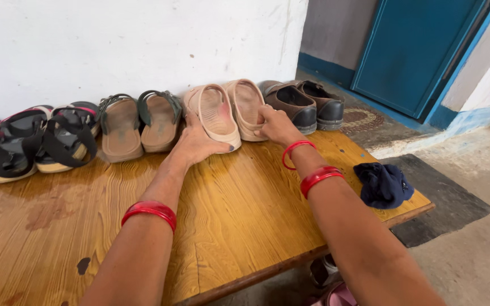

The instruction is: The person arranges several pairs of shoes on a wooden table, then wipes the table surface with a dark cloth. The person then picks up a white slip-on shoe and wipes its exterior and interior with the cloth, placing it back on the floor.

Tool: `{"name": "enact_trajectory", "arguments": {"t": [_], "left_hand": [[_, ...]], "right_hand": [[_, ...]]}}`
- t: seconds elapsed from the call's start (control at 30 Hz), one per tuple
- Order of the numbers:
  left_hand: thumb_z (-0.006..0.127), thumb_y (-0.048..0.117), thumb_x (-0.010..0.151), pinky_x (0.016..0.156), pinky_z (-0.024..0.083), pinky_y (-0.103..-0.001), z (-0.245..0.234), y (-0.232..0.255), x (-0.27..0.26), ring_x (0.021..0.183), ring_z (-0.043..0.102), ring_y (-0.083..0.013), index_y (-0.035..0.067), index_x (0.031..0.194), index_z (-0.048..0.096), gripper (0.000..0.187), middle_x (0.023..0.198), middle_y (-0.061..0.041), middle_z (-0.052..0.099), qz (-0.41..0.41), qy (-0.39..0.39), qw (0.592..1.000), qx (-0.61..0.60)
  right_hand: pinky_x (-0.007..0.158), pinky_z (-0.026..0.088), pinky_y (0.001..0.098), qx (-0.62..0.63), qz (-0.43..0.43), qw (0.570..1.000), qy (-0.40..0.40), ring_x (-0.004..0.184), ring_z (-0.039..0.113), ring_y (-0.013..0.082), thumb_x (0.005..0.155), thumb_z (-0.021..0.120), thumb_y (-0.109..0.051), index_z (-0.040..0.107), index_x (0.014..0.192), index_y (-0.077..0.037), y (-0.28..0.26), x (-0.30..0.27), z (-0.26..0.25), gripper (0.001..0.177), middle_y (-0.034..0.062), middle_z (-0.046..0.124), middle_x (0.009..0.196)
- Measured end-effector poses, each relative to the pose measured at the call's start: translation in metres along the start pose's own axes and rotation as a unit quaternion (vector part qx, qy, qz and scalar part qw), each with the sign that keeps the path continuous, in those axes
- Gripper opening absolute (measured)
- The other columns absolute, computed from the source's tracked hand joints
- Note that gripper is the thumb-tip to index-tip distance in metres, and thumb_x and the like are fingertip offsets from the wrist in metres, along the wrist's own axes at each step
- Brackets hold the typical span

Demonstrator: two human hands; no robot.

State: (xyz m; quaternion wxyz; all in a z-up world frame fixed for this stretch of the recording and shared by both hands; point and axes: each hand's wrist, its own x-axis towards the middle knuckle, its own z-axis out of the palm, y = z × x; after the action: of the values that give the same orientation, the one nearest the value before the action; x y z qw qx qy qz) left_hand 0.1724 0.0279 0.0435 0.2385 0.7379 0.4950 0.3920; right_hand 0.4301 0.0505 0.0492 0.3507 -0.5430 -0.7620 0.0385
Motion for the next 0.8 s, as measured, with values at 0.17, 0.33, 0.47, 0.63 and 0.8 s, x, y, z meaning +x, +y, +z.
{"name": "enact_trajectory", "arguments": {"t": [0.17, 0.33, 0.47, 0.63, 0.8], "left_hand": [[0.095, 0.039, 0.055, 0.121, 0.032, -0.035, 0.005, -0.006, -0.002, 0.148, 0.035, -0.0395, -0.010, 0.157, -0.003, 0.149, 0.161, -0.033, 0.028, 0.040, 0.022, 0.999, -0.025], [0.095, 0.041, 0.053, 0.123, 0.027, -0.035, 0.007, -0.003, -0.006, 0.152, 0.028, -0.0366, -0.007, 0.156, -0.013, 0.157, 0.164, -0.028, 0.021, 0.018, 0.018, 1.000, -0.003], [0.103, 0.044, 0.048, 0.123, 0.021, -0.037, 0.008, -0.003, -0.004, 0.152, 0.021, -0.0368, -0.009, 0.151, -0.022, 0.169, 0.163, -0.029, 0.016, 0.016, 0.010, 1.000, 0.013], [0.100, 0.041, 0.048, 0.123, 0.026, -0.036, 0.002, 0.000, -0.007, 0.151, 0.027, -0.0376, -0.008, 0.153, -0.020, 0.168, 0.162, -0.030, 0.022, 0.017, 0.024, 0.999, -0.017], [0.096, 0.043, 0.051, 0.124, 0.027, -0.036, 0.005, -0.010, -0.003, 0.151, 0.030, -0.0379, -0.006, 0.156, -0.015, 0.161, 0.161, -0.030, 0.026, 0.033, 0.014, 0.999, -0.031]], "right_hand": [[0.085, 0.053, 0.0452, -0.032, -0.043, 0.998, 0.033, 0.100, 0.067, 0.0394, 0.074, 0.083, -0.010, 0.062, 0.098, -0.003, -0.001, -0.005, 0.008, 0.032, 0.0194, 0.068, 0.102], [0.092, 0.054, 0.0434, 0.001, 0.039, 0.978, 0.205, 0.104, 0.069, 0.0356, 0.087, 0.071, -0.008, 0.064, 0.117, -0.010, -0.008, -0.032, -0.009, 0.030, 0.0188, 0.071, 0.106], [0.104, 0.041, 0.0566, -0.092, 0.232, 0.914, 0.320, 0.134, 0.046, 0.0348, 0.089, 0.074, -0.017, 0.054, 0.128, -0.017, 0.009, -0.030, -0.049, 0.043, 0.0135, 0.051, 0.140], [0.109, 0.032, 0.0609, -0.021, 0.377, 0.868, 0.324, 0.142, 0.030, 0.0445, 0.089, 0.071, -0.044, 0.039, 0.144, -0.023, 0.042, -0.013, -0.059, 0.067, 0.0184, 0.027, 0.156], [0.117, 0.032, 0.0587, -0.021, 0.384, 0.882, 0.271, 0.144, 0.031, 0.0522, 0.093, 0.062, -0.062, 0.033, 0.153, -0.021, 0.073, -0.009, -0.053, 0.078, 0.0299, 0.031, 0.157]]}}
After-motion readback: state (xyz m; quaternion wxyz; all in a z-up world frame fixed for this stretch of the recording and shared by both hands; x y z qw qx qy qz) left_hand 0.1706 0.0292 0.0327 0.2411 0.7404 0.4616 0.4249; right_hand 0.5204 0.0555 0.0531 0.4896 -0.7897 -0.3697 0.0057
